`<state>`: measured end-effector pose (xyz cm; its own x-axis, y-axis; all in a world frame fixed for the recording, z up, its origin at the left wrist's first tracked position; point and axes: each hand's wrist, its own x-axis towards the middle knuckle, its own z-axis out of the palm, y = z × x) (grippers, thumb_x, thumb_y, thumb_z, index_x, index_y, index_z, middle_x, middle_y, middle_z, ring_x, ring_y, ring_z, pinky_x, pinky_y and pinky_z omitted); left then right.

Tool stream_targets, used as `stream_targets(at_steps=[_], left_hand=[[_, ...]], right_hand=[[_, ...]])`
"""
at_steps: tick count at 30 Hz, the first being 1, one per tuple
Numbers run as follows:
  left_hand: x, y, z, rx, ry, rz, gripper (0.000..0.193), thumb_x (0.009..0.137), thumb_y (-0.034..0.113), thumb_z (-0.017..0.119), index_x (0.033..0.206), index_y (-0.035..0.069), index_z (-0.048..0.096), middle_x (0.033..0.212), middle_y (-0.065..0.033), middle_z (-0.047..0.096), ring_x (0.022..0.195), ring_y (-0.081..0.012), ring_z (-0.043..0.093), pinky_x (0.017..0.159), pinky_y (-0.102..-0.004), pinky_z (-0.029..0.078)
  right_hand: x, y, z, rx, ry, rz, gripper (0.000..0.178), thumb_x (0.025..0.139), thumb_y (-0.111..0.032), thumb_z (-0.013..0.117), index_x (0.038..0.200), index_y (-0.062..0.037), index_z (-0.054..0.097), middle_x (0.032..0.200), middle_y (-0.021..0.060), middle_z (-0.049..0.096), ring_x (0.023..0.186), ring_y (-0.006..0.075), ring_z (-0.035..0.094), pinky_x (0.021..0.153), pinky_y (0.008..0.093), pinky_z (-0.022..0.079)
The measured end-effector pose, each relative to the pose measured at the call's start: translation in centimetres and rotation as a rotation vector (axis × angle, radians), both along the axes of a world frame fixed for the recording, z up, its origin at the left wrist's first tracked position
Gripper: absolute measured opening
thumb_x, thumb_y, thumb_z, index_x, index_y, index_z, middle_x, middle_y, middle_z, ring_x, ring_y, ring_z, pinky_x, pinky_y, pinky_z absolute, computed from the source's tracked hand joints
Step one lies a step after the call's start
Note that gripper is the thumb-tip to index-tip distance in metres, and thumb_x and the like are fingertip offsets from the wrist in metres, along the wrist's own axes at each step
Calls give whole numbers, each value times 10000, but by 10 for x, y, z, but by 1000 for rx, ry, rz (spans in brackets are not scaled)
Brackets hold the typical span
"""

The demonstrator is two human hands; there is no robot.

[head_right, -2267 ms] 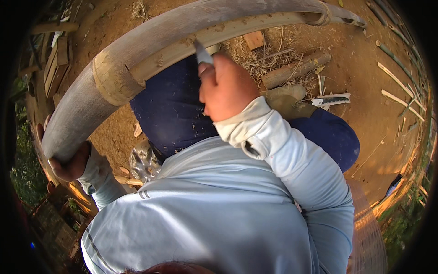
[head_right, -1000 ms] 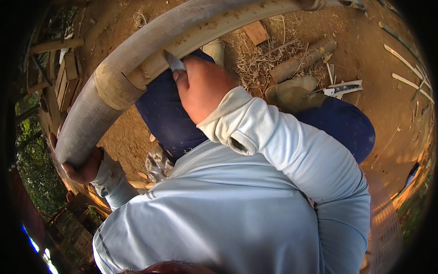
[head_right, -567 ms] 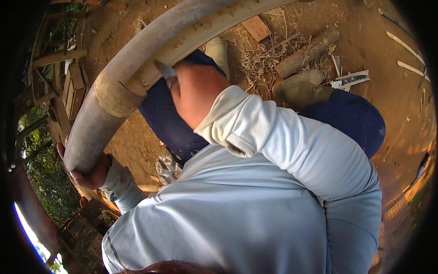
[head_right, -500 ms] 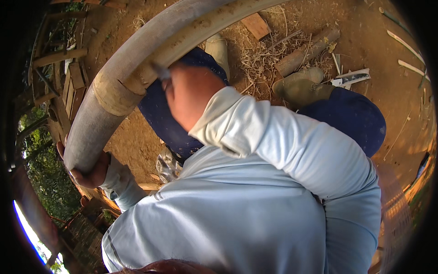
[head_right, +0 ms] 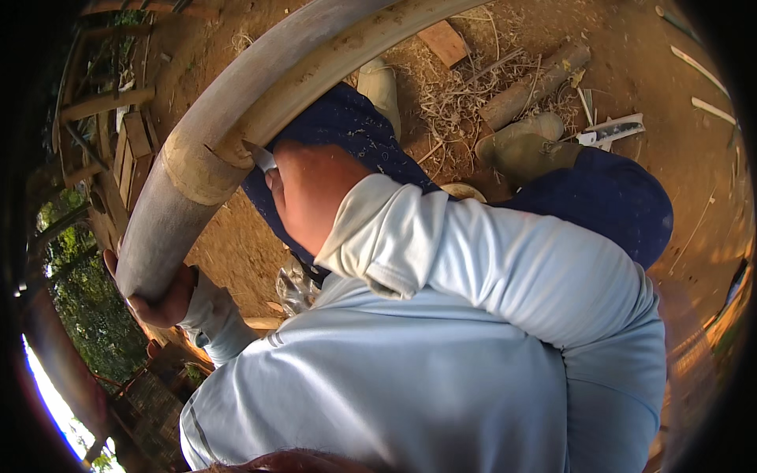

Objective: The person holds a long curved bamboo piece on their lap and uses a small knife to carve and smooth its surface. They rotate the bamboo periodically to access different sections and continue scraping away material.

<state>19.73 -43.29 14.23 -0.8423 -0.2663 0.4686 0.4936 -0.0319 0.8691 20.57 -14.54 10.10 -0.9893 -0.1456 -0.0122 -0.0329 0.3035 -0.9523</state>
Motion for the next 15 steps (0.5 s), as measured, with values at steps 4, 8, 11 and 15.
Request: stream_targets(at_steps=[4, 8, 11, 15], left_hand=[[4, 0, 3, -25, 1, 38, 850, 817, 445, 551, 1455, -42, 273, 1365, -321, 452, 1250, -480, 474, 1033, -633, 379], [3, -7, 0, 1, 24, -3, 847, 824, 451, 546, 1455, -45, 274, 1360, -325, 459, 1253, -482, 472, 1036, -632, 378], [4, -4, 3, -4, -2, 7, 859, 825, 450, 549, 1458, -54, 262, 1350, -327, 470, 1254, -479, 474, 1040, -621, 380], [2, -2, 4, 16, -28, 30, 869, 832, 457, 544, 1458, -70, 252, 1332, -320, 491, 1251, -469, 480, 1055, -613, 365]], right_hand=[[-18, 24, -6, 53, -71, -88, 161, 910, -150, 573, 922, 7, 605, 788, 238, 642, 744, 430, 634, 679, 482, 513], [-13, 23, -6, 26, 31, -43, 169, 910, -160, 576, 930, 3, 620, 799, 222, 661, 756, 421, 645, 681, 488, 518], [-7, 29, 1, -108, -145, 55, 176, 961, -186, 550, 974, -19, 602, 714, 134, 624, 610, 219, 610, 545, 365, 478], [-17, 29, -12, -389, -131, -94, 160, 918, -172, 664, 974, -29, 619, 654, 21, 586, 524, 85, 545, 467, 257, 447]])
